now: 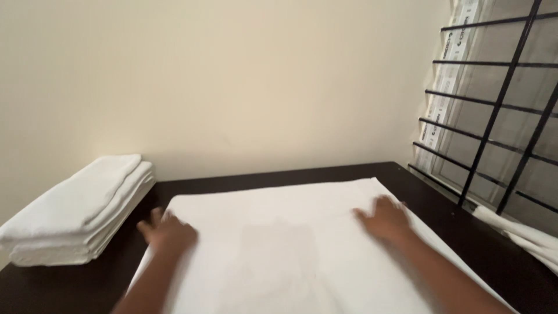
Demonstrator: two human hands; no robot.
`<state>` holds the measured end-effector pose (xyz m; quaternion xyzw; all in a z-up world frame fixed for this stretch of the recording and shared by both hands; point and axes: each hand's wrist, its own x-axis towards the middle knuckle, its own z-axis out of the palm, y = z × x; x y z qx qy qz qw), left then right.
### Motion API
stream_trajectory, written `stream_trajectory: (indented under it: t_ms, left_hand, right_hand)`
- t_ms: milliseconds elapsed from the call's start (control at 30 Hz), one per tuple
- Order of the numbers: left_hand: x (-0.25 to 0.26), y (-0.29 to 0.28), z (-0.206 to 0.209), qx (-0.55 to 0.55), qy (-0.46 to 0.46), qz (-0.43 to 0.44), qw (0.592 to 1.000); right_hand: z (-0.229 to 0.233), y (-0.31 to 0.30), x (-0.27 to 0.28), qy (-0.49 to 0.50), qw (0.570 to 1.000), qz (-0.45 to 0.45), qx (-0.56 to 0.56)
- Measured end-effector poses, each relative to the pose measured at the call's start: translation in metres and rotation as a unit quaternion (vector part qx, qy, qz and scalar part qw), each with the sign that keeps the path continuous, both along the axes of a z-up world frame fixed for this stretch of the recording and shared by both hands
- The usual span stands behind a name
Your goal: Folding a white towel on a dark table surface.
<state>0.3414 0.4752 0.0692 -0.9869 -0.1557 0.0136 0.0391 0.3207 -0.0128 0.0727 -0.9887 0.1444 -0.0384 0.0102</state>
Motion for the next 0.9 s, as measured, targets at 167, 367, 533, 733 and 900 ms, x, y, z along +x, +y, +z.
stream_trajectory:
  t_ms: [167,367,533,733,900]
  left_hand:
    - [0.039,-0.118,-0.021,-0.074,-0.141,-0.364,0.918]
    - [0.095,-0.033,-0.072,-0.006,-0.238,-0.238,0.942]
    - [0.097,0.066,-0.043,-0.063,-0.132,-0.075,0.986]
    - [0.095,-0.019,-0.019,0.020,-0.221,-0.197,0.955]
    - [0.066,-0.118,-0.038,-0.124,-0.191,-0.440,0.869]
  right_hand:
    - [-0.016,0.144,0.046,-0.016,0.953,0.300,0.033]
    - [-0.049,0.072,0.106,-0.069,0.979,0.176,0.077]
    - [-0.050,-0.061,0.129,-0.063,0.996,0.058,0.040]
    - [0.020,0.062,0.064,-0.073,0.988,0.123,0.061]
    - [-0.017,0.130,0.071,-0.032,0.939,0.343,0.016]
